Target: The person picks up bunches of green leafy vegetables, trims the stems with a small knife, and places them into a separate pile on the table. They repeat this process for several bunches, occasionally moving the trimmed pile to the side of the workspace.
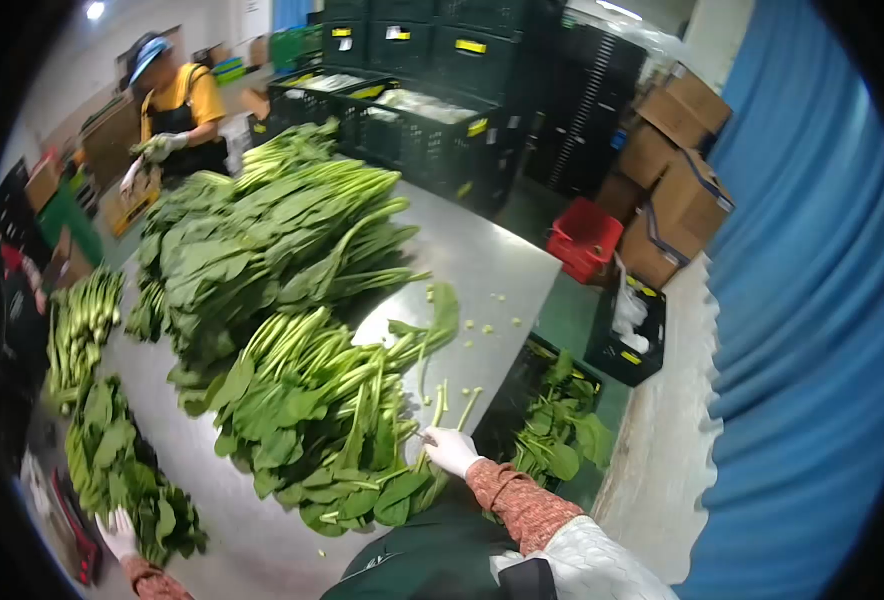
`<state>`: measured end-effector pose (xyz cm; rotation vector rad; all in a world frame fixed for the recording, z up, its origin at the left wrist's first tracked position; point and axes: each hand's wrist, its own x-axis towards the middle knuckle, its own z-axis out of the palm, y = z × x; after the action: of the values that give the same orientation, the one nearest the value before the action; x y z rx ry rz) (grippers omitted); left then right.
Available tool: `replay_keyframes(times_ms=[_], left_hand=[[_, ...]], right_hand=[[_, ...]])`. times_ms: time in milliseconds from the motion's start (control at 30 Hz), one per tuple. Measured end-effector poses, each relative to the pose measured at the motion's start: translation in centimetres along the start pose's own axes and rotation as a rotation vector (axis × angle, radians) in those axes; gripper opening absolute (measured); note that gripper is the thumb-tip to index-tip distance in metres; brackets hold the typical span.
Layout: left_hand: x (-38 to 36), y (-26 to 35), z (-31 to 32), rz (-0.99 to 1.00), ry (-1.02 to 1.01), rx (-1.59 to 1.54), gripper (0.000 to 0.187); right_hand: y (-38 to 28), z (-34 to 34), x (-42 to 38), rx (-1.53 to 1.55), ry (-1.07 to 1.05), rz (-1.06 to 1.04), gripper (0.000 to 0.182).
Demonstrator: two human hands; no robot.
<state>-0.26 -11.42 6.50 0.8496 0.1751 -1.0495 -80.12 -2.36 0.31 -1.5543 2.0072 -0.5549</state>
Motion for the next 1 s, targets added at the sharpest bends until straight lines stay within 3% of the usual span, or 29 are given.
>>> replay_keyframes(times_ms=[133,333,500,600,700,733,767,833,900,967,1000], left_hand=[[-2.8,-2.7,3.9,0.123,-0.002,0.096,0.060],[-9.1,-6.2,5.9,0.154,-0.179,0.231,0.055],[-15.8,-10.5,4.0,0.176,-0.131,0.351,0.057],[-16.3,-12.7,-0.7,0.072,-0.152,0.409,0.055],[-18.1,-16.1,-3.3,-0.066,-0.251,0.606,0.052],[-19.2,-17.6,-3.4,-0.079,-0.273,0.645,0.050],[-20.3,-19.1,-3.3,-0.093,-0.292,0.683,0.048],[-22.4,-21.6,-2.0,-0.058,-0.278,0.735,0.041],[-23.5,-22.6,-1.6,-0.052,-0.297,0.726,0.039],[-24.4,-22.8,-1.3,-0.028,-0.289,0.733,0.038],[-24.6,-22.7,-1.5,-0.011,-0.301,0.747,0.038]], right_hand=[[1.2,-0.2,-0.5,-0.085,0.095,0.045,0.017],[11.8,-5.4,-0.7,-0.301,0.435,0.130,0.018],[8.7,-9.4,-1.7,-0.354,0.427,0.269,0.031],[2.4,-6.9,-1.6,0.024,0.293,0.015,0.030],[-5.7,-3.4,-1.8,-0.030,-0.174,-0.279,0.049],[-5.5,0.1,-2.3,-0.014,-0.152,-0.469,0.062],[-8.3,0.4,-2.3,-0.138,-0.410,-0.435,0.077],[-11.2,3.1,-2.6,-0.230,-0.443,-0.653,0.092],[-12.2,5.7,-2.5,-0.313,-0.456,-0.668,0.082],[-10.3,7.8,-1.4,-0.415,-0.361,-0.685,0.057],[-9.1,7.5,-0.8,-0.391,-0.358,-0.660,0.032]])
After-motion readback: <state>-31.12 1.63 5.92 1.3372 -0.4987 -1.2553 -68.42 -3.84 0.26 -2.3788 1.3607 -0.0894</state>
